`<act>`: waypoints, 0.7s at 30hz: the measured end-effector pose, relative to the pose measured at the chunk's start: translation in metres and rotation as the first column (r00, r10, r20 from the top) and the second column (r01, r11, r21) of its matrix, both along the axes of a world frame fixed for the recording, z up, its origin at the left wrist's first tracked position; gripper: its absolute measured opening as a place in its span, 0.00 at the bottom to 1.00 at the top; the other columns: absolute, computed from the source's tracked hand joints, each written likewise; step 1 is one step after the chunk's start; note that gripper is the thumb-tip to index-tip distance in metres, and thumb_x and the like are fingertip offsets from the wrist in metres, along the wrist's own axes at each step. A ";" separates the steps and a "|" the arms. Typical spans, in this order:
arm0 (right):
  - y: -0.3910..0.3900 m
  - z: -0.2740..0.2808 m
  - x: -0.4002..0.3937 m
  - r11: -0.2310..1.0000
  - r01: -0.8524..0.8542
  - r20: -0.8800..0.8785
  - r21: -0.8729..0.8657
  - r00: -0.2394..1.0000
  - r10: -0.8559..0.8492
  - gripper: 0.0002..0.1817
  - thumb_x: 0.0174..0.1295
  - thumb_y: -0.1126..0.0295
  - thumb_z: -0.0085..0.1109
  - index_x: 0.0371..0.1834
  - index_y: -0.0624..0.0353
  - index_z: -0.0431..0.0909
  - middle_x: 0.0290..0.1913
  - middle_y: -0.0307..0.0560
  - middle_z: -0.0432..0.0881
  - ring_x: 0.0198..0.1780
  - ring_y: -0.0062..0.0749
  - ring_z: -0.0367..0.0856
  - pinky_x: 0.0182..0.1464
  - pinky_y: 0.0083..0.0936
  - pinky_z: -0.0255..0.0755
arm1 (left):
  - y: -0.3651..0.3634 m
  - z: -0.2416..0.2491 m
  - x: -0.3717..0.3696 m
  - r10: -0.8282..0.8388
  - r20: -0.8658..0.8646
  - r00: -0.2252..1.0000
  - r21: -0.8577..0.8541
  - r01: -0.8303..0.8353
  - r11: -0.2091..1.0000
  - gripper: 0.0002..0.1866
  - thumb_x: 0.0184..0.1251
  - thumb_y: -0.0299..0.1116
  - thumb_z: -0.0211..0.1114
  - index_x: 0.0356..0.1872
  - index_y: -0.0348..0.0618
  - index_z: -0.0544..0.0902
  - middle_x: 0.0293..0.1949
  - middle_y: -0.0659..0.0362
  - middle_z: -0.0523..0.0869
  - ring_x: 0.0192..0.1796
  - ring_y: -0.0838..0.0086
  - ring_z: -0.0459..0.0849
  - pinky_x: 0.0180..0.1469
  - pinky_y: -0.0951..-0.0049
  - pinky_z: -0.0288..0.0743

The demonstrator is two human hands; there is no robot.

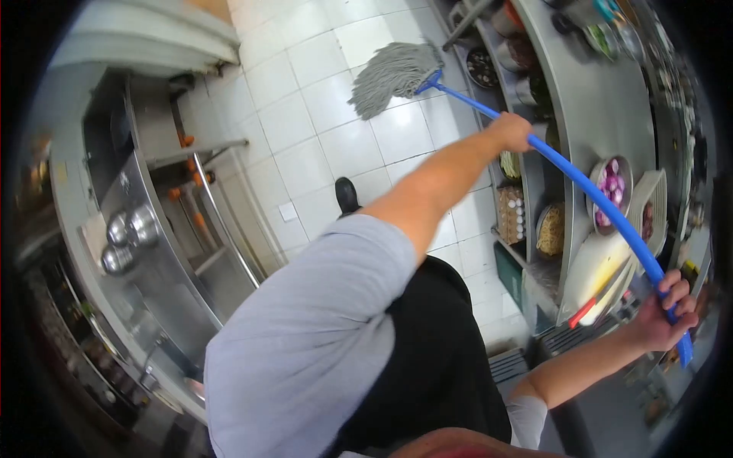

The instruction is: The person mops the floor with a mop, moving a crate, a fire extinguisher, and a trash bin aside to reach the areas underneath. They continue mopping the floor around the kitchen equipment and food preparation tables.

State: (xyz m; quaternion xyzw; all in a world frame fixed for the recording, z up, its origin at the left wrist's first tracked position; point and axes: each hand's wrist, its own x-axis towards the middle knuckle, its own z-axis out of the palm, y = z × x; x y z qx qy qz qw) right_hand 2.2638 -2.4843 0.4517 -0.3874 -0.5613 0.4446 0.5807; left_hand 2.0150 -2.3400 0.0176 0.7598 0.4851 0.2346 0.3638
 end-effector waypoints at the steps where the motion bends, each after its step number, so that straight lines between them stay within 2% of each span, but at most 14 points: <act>1: 0.014 0.008 0.016 0.999 -0.008 -0.055 -0.040 0.998 0.006 0.25 0.74 0.44 0.62 0.28 0.50 0.70 0.26 0.39 0.66 0.39 0.38 0.65 0.47 0.32 0.58 | -0.004 0.011 0.002 0.052 -0.024 0.998 -0.022 -0.053 0.998 0.12 0.60 0.47 0.73 0.39 0.55 0.94 0.37 0.53 0.93 0.46 0.51 0.90 0.49 0.47 0.80; 2: 0.029 0.014 0.029 0.996 -0.014 -0.109 -0.086 0.994 0.004 0.24 0.73 0.45 0.65 0.28 0.49 0.70 0.26 0.39 0.66 0.40 0.38 0.64 0.50 0.32 0.56 | -0.008 0.012 0.001 0.131 -0.014 0.991 -0.002 -0.131 0.991 0.11 0.59 0.46 0.73 0.38 0.54 0.93 0.37 0.54 0.93 0.46 0.52 0.90 0.50 0.48 0.79; 4: 0.054 0.022 0.049 0.989 -0.085 -0.121 -0.122 0.990 0.070 0.25 0.71 0.46 0.67 0.26 0.49 0.70 0.25 0.38 0.65 0.39 0.38 0.64 0.48 0.32 0.57 | -0.029 0.011 -0.009 0.266 -0.003 0.964 0.021 -0.266 0.964 0.11 0.59 0.44 0.73 0.36 0.52 0.93 0.36 0.54 0.93 0.46 0.53 0.90 0.51 0.49 0.76; 8: 0.082 -0.005 0.009 0.952 -0.238 -0.239 -0.193 0.952 0.190 0.24 0.70 0.49 0.69 0.25 0.48 0.67 0.24 0.37 0.62 0.36 0.35 0.62 0.47 0.33 0.57 | -0.078 0.013 -0.090 0.376 -0.047 0.925 -0.028 -0.378 0.925 0.10 0.58 0.43 0.73 0.32 0.49 0.92 0.35 0.54 0.92 0.45 0.54 0.89 0.52 0.52 0.74; 10: 0.098 -0.025 -0.029 0.907 -0.367 -0.327 -0.209 0.900 0.289 0.24 0.72 0.51 0.67 0.25 0.47 0.65 0.23 0.36 0.60 0.33 0.32 0.60 0.45 0.32 0.58 | -0.115 0.007 -0.144 0.446 -0.044 0.894 -0.042 -0.448 0.893 0.11 0.60 0.45 0.73 0.31 0.48 0.91 0.34 0.54 0.92 0.44 0.53 0.89 0.51 0.51 0.74; 12: 0.102 -0.060 -0.094 0.896 -0.392 -0.314 -0.207 0.894 0.318 0.24 0.73 0.51 0.65 0.24 0.47 0.65 0.22 0.36 0.60 0.32 0.31 0.60 0.43 0.31 0.58 | -0.157 -0.011 -0.198 0.559 -0.073 0.826 -0.031 -0.562 0.827 0.15 0.65 0.48 0.72 0.29 0.48 0.90 0.32 0.53 0.91 0.43 0.52 0.88 0.50 0.48 0.74; 14: 0.107 -0.104 -0.153 0.842 -0.491 -0.368 -0.222 0.842 0.394 0.23 0.74 0.51 0.62 0.25 0.47 0.66 0.21 0.34 0.61 0.30 0.29 0.59 0.42 0.29 0.57 | -0.205 -0.042 -0.255 0.618 -0.204 0.759 -0.061 -0.640 0.766 0.14 0.64 0.46 0.72 0.29 0.47 0.90 0.34 0.51 0.90 0.46 0.53 0.88 0.54 0.46 0.73; 15: 0.101 -0.129 -0.189 0.831 -0.500 -0.403 -0.245 0.832 0.382 0.22 0.74 0.51 0.63 0.25 0.49 0.69 0.22 0.34 0.61 0.29 0.28 0.60 0.40 0.29 0.57 | -0.235 -0.059 -0.287 0.662 -0.212 0.719 -0.033 -0.682 0.731 0.16 0.68 0.48 0.71 0.28 0.46 0.89 0.33 0.49 0.90 0.43 0.51 0.88 0.53 0.45 0.74; 16: 0.084 -0.160 -0.229 0.866 -0.432 -0.397 -0.251 0.862 0.315 0.21 0.75 0.53 0.61 0.27 0.52 0.72 0.23 0.34 0.64 0.29 0.29 0.63 0.38 0.30 0.59 | -0.266 -0.083 -0.318 0.712 -0.241 0.660 -0.062 -0.742 0.667 0.18 0.69 0.49 0.71 0.28 0.45 0.89 0.31 0.47 0.89 0.42 0.49 0.88 0.52 0.45 0.74; 17: 0.060 -0.183 -0.287 0.836 -0.487 -0.395 -0.252 0.841 0.371 0.20 0.79 0.55 0.55 0.28 0.52 0.71 0.22 0.34 0.64 0.29 0.28 0.61 0.40 0.30 0.58 | -0.300 -0.102 -0.352 0.751 -0.261 0.607 -0.034 -0.783 0.621 0.19 0.70 0.48 0.70 0.26 0.45 0.87 0.30 0.46 0.88 0.41 0.47 0.87 0.52 0.44 0.75; 18: 0.036 -0.204 -0.329 0.822 -0.403 -0.360 -0.402 0.895 0.263 0.18 0.79 0.58 0.55 0.30 0.54 0.73 0.23 0.37 0.68 0.29 0.29 0.63 0.40 0.33 0.63 | -0.336 -0.115 -0.387 0.749 -0.298 0.591 -0.051 -0.794 0.606 0.18 0.70 0.47 0.69 0.27 0.43 0.87 0.33 0.46 0.88 0.43 0.47 0.87 0.52 0.45 0.75; 19: 0.016 -0.229 -0.362 0.779 -0.500 -0.317 -0.379 0.861 0.398 0.18 0.78 0.58 0.56 0.30 0.56 0.72 0.25 0.41 0.72 0.30 0.33 0.70 0.40 0.38 0.68 | -0.375 -0.140 -0.418 0.725 -0.411 0.553 -0.079 -0.814 0.576 0.15 0.69 0.44 0.71 0.30 0.43 0.87 0.36 0.46 0.88 0.46 0.48 0.87 0.51 0.45 0.76; 20: -0.005 -0.263 -0.377 0.713 -0.516 -0.304 -0.475 0.856 0.418 0.19 0.78 0.58 0.56 0.29 0.57 0.72 0.27 0.46 0.77 0.33 0.38 0.78 0.43 0.41 0.74 | -0.412 -0.157 -0.448 0.721 -0.506 0.473 -0.041 -0.848 0.528 0.11 0.65 0.40 0.73 0.33 0.43 0.87 0.38 0.47 0.88 0.48 0.49 0.86 0.51 0.45 0.77; 21: -0.032 -0.286 -0.401 0.706 -0.541 -0.210 -0.457 0.837 0.506 0.19 0.79 0.58 0.56 0.31 0.59 0.75 0.30 0.50 0.82 0.40 0.43 0.85 0.47 0.41 0.80 | -0.455 -0.181 -0.476 0.711 -0.569 0.413 -0.007 -0.867 0.498 0.09 0.63 0.39 0.74 0.35 0.45 0.87 0.39 0.47 0.88 0.49 0.49 0.86 0.53 0.44 0.77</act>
